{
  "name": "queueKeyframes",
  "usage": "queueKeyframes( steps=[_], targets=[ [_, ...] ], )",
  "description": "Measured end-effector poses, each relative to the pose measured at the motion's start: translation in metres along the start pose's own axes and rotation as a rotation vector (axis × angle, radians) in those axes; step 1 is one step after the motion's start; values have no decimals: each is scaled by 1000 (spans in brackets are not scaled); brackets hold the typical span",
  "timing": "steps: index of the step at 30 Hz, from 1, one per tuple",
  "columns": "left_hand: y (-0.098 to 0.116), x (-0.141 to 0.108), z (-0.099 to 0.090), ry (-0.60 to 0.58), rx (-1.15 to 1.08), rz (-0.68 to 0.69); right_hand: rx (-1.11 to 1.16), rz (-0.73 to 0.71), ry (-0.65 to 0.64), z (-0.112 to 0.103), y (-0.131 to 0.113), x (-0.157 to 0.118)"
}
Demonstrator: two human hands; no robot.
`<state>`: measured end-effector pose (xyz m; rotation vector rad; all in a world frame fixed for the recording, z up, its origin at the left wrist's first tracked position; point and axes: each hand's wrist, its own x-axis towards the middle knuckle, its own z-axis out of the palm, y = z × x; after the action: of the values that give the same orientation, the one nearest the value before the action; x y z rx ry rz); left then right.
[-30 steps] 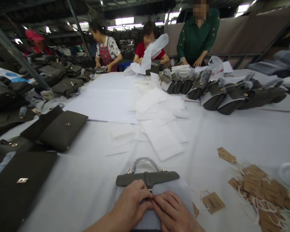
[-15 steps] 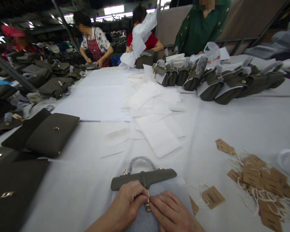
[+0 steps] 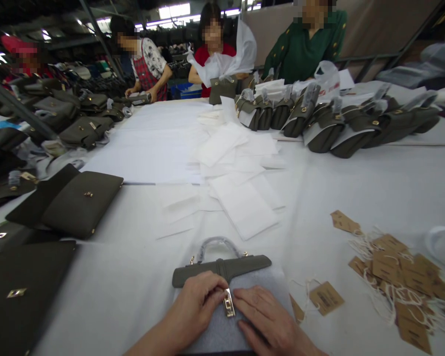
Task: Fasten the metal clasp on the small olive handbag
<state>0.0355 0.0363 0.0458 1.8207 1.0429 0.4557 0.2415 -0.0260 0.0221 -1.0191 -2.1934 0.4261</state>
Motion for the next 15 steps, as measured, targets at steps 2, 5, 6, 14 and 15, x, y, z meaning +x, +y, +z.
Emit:
queueKeyframes(
  steps=[2, 5, 6, 14, 15],
  targets=[
    [3, 1, -4, -14, -33, -28, 44, 4, 6, -2, 0, 4],
    [5, 3, -9, -58, -96, -77, 93, 45, -9, -3, 0, 10],
    [5, 4, -9, -73, -109, -89, 96, 58, -22, -2, -1, 12],
    [-2, 2, 2, -76, 67, -72, -72, 6, -92, 6, -12, 14],
    [-2, 2, 2, -77, 71, -60, -52, 6, -98, 6, -11, 15]
  ],
)
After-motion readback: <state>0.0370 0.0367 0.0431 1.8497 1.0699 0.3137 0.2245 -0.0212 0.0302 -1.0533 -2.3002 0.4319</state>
